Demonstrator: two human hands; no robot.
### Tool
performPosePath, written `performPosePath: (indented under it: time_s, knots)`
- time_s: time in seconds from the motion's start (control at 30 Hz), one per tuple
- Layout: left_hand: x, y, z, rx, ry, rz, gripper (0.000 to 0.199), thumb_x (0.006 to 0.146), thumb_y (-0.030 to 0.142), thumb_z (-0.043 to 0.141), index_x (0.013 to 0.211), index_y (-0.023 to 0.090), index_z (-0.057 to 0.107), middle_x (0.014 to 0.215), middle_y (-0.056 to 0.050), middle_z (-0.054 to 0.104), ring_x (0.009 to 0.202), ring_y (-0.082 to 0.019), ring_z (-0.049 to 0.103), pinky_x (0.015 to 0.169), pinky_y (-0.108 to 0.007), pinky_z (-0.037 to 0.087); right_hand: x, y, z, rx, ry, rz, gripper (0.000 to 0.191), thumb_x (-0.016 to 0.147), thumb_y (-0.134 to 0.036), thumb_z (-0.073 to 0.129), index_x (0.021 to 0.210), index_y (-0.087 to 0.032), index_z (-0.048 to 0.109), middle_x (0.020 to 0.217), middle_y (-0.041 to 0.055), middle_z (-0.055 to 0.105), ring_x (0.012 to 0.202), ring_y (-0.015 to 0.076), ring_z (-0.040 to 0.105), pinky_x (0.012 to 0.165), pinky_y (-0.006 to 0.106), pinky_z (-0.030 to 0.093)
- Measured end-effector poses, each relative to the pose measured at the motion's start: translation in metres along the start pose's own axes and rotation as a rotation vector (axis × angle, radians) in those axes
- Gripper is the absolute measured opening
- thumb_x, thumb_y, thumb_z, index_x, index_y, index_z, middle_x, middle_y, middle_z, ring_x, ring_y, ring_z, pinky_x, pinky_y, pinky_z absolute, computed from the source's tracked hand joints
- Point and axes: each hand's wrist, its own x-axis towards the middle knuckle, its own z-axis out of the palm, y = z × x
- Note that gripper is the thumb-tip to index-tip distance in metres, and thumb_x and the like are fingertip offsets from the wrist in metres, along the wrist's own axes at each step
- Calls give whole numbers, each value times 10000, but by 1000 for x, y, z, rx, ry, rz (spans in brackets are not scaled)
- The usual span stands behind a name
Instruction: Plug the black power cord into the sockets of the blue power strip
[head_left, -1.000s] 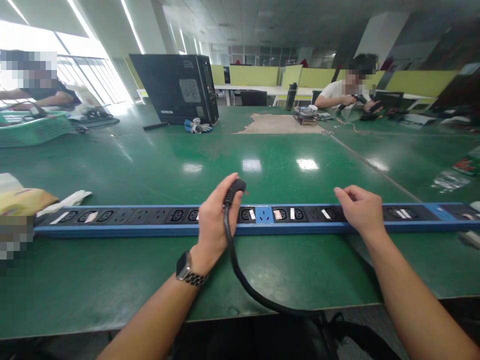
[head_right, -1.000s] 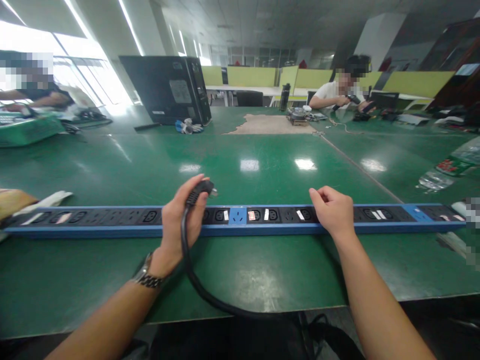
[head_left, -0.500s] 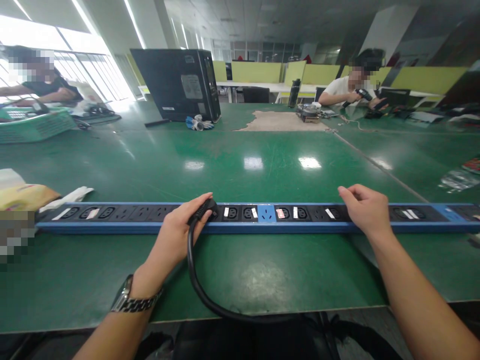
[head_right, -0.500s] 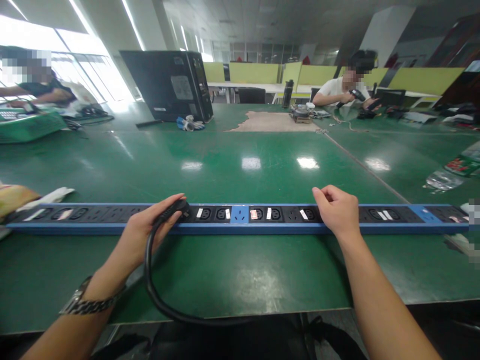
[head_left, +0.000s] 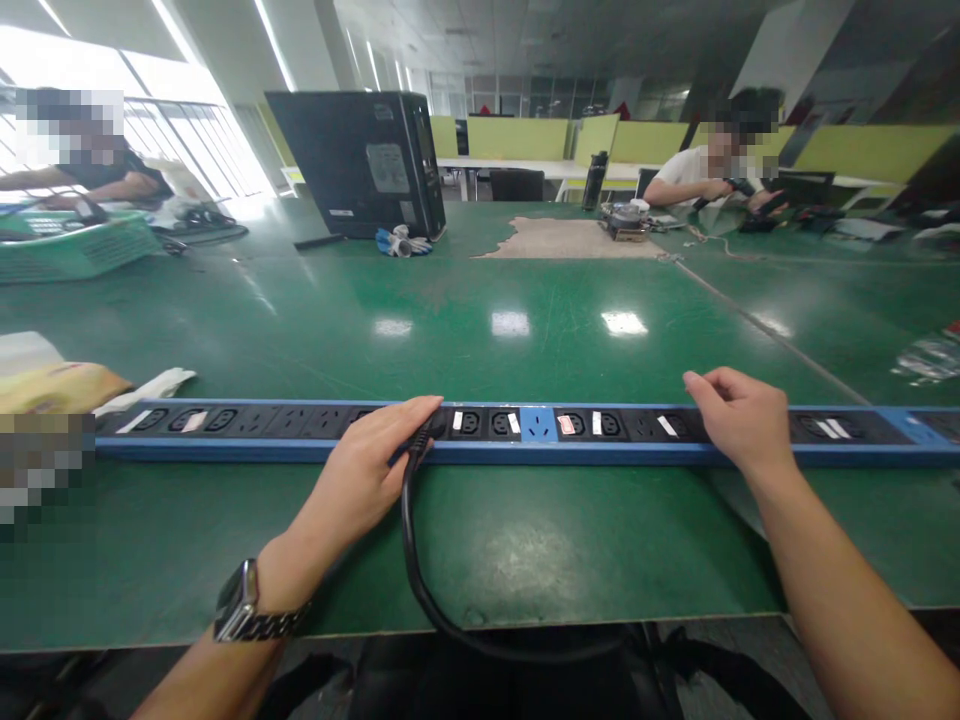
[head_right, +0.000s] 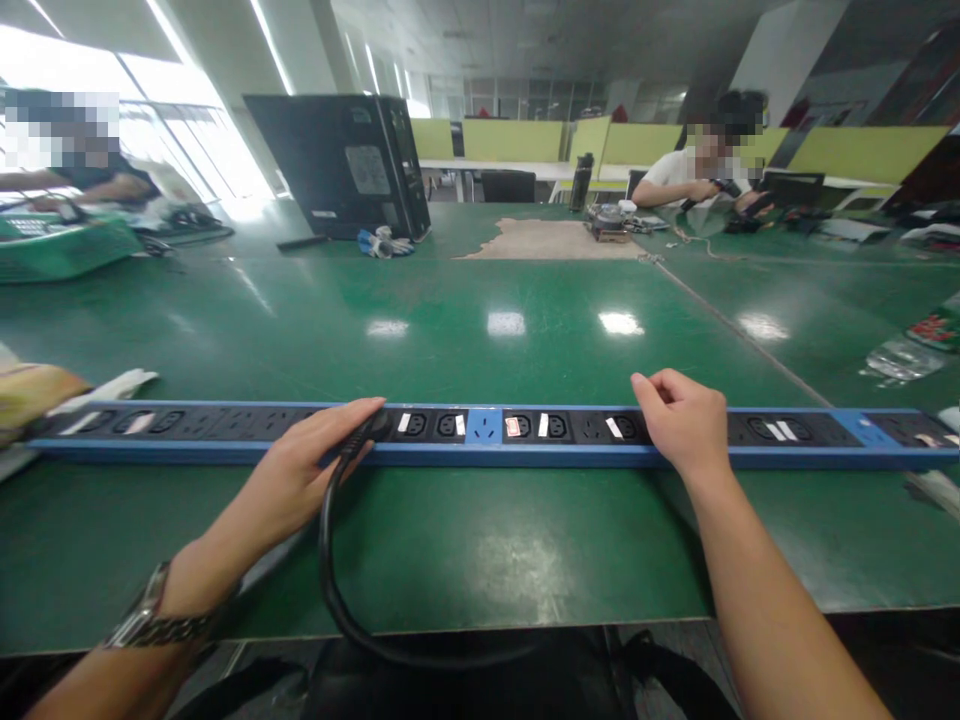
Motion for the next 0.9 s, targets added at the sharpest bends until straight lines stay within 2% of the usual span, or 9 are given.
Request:
performPosePath:
  time_s: [0.2, 0.4, 0.63, 0.7, 0.83, 0.9]
  knots:
    - [-7, 5, 3, 52, 13, 24, 503, 928, 319, 495, 1417, 234, 412, 1393, -82, 540, 1269, -238, 507, 1067, -417, 418, 0, -1, -1, -15, -8, -18, 341, 814, -466, 575, 614, -192, 602, 500, -28, 501, 516, 106, 465, 548, 250, 332]
    - [0, 1, 1, 22, 40, -2, 459, 916, 385, 525, 1339, 211, 496, 1292, -96, 608, 1180, -244, 563, 1024, -422, 437, -1, -3, -1, -7, -6, 2, 347, 811, -465, 574, 596, -193, 589, 495, -28, 484, 507, 105, 446, 538, 251, 325]
    - [3, -5, 2, 4, 47, 21, 347, 935, 324, 488, 1257, 227, 577, 1201, -83, 663, 1109, -233, 606, 991, -415, 461, -1, -4, -2, 0, -3, -13, 349, 814, -467, 571, 596, -195, 590, 491, -26, 491, 509, 110, 459, 548, 257, 333]
    - [3, -3, 0, -11, 92, -2, 340, 928, 338, 503, 1240, 231, 584, 1185, -73, 671, 1084, -229, 623, 976, -402, 479, -1, -4, -2, 6, -2, -12, 352, 814, -470, 569, 595, -196, 590, 489, -25, 489, 503, 112, 455, 542, 259, 331]
    - [13, 11, -9, -58, 337, -160, 370, 906, 383, 548, 1246, 240, 561, 1154, -44, 682, 962, -193, 670, 848, -315, 550, 0, -3, -1, 14, -3, -28, 352, 816, -469, 565, 595, -196, 589, 492, -23, 487, 504, 114, 454, 538, 261, 328]
    - [23, 23, -8, -94, 333, -142, 365, 905, 380, 554, 1239, 231, 561, 1139, -40, 686, 939, -177, 673, 835, -295, 551, 0, -2, -1, 12, -8, -29, 355, 817, -471, 563, 594, -196, 587, 493, -24, 486, 503, 112, 452, 539, 260, 327]
